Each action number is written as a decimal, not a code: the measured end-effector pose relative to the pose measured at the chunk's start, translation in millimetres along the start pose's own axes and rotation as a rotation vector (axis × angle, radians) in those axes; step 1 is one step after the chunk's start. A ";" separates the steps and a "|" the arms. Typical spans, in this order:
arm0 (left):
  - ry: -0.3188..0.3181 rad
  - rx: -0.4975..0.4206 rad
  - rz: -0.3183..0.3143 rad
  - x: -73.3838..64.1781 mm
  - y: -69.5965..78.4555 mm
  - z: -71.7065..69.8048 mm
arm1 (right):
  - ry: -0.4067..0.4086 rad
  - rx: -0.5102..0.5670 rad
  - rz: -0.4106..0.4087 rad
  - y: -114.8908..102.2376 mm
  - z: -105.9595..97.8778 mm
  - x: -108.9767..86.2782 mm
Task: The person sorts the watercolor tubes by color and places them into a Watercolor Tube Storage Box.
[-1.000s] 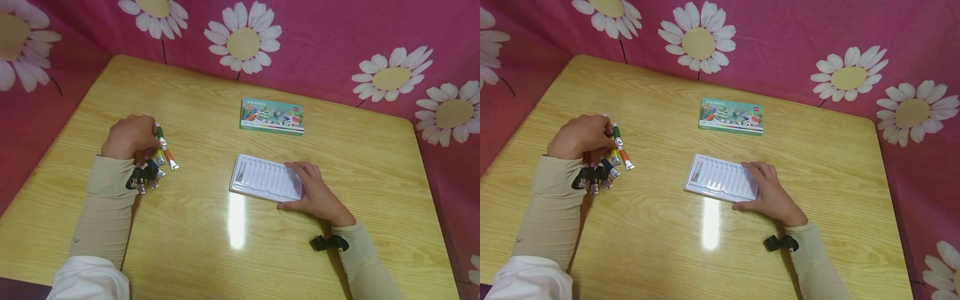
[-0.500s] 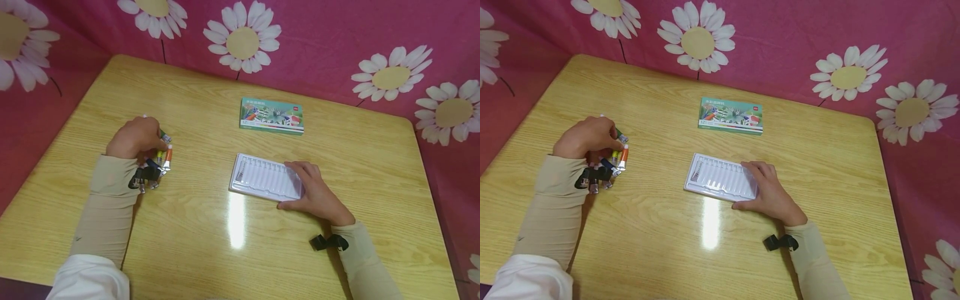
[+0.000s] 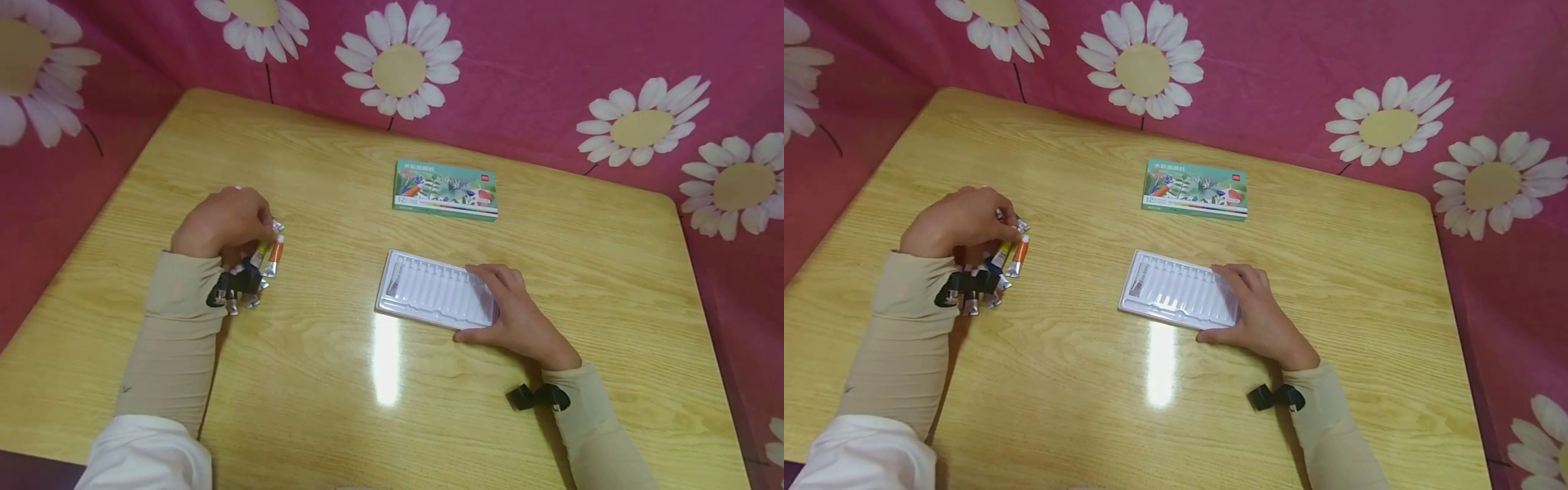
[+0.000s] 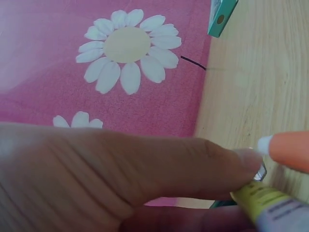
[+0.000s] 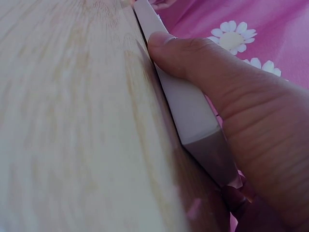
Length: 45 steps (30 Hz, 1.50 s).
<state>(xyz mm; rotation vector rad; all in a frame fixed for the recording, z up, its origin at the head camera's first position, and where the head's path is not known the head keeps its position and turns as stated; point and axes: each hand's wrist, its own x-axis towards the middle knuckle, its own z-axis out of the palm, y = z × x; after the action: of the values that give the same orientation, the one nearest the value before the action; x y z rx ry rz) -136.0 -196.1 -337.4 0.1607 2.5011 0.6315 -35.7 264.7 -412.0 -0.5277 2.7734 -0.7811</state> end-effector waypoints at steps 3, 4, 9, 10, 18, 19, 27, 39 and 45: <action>0.043 0.032 0.030 0.1 2.2 -1.0 | 0.007 -0.003 -0.007 1.4 0.7 -0.1; 0.050 0.035 0.036 0.3 2.6 -1.3 | 0.009 -0.003 -0.007 1.7 0.8 -0.2; 0.036 -0.005 0.053 1.2 3.9 -1.6 | 0.011 -0.001 -0.005 2.7 1.3 -0.9; 0.025 -0.017 0.055 1.5 4.5 -1.4 | 0.011 0.000 -0.004 2.8 1.3 -1.1; 0.048 0.013 0.103 3.0 10.8 1.6 | 0.012 0.006 -0.003 2.9 1.5 -1.9; 0.046 0.012 0.101 2.8 11.8 1.8 | 0.013 0.006 -0.003 3.1 1.5 -1.8; 0.037 -0.068 0.080 1.7 18.5 4.7 | 0.002 0.007 0.000 4.2 1.3 -1.1; 0.169 0.038 0.330 10.0 33.4 18.3 | -0.010 0.002 0.002 0.4 -0.2 -0.3; 0.166 0.025 0.319 12.5 47.5 25.1 | -0.004 0.012 0.005 0.0 -1.3 -1.4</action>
<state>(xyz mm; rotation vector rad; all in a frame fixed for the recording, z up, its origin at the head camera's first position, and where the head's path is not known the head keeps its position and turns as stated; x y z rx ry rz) -133.8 -141.0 -339.7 0.5456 2.6675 0.7681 -34.8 265.8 -410.8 -0.5193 2.7635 -0.7939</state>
